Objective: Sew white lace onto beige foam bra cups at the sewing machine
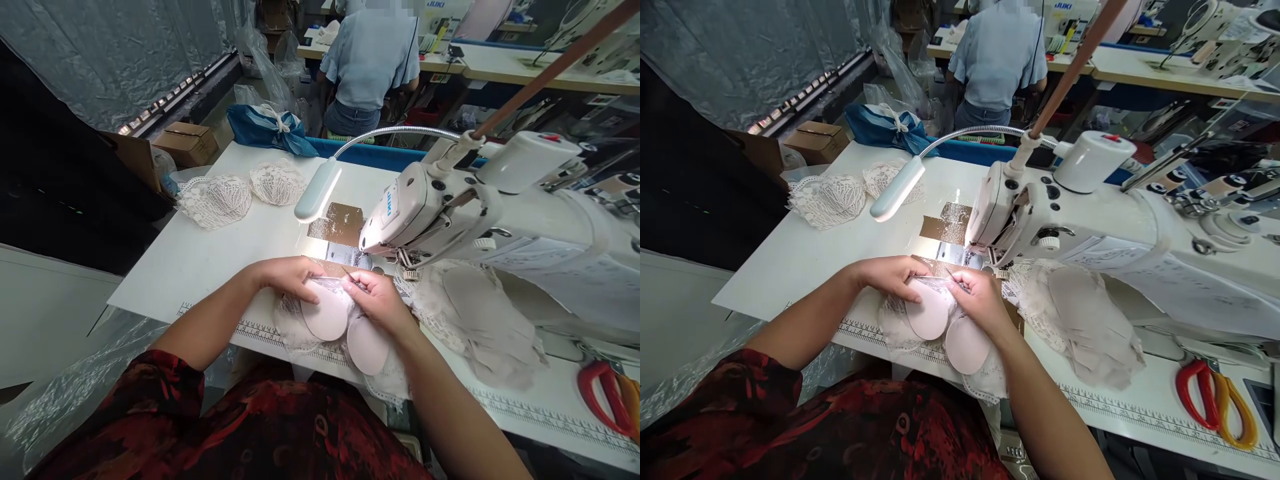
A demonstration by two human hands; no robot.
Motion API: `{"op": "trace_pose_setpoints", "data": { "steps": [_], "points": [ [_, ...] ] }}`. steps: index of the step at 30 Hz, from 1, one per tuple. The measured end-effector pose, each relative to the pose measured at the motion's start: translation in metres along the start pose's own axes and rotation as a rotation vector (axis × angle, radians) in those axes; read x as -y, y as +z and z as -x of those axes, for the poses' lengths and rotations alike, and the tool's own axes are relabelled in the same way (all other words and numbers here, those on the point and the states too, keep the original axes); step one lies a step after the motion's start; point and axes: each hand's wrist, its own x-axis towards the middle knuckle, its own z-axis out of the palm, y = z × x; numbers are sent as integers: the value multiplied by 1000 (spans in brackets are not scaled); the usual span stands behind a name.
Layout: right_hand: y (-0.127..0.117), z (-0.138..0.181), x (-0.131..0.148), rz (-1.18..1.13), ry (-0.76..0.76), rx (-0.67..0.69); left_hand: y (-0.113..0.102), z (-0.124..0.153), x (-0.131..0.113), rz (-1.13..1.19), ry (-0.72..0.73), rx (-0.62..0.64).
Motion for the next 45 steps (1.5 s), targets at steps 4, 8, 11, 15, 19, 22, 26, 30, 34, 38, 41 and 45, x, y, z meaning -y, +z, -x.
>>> {"op": "trace_pose_setpoints", "data": {
  "steps": [4, 8, 11, 15, 19, 22, 26, 30, 34, 38, 41, 45],
  "points": [
    [-6, 4, -2, -55, 32, 238, -16, 18, -1, -36, -47, -62],
    [0, 2, -3, -208, 78, 145, -15, 21, -3, 49, 37, -144],
    [6, -1, 1, -142, 45, 35, -8, 17, -6, 77, 64, -177],
    [9, 1, 5, -40, -21, 16, 2, 11, -8, 45, 75, -247],
    [9, 3, 5, -44, -56, -16, 11, 4, -11, 11, 107, -300],
    [9, 3, 4, -60, -82, -43, 15, -2, -12, 65, 82, -283],
    [3, 3, -3, -167, -72, -67, 17, -5, -11, 163, 51, -235],
    [-7, 5, -6, -222, -60, 1, 17, -5, -8, 226, 69, -223],
    [-9, 6, -5, -158, -89, 11, 18, -5, -8, 311, 29, -249],
    [-4, 6, -3, -151, -47, 48, 19, -6, -9, 309, 15, -263],
    [-1, 6, 0, -142, -30, 40, 20, -8, -9, 320, 30, -250],
    [1, 5, 5, -160, -63, 31, 21, -11, -9, 332, 27, -246]
  ]
}}
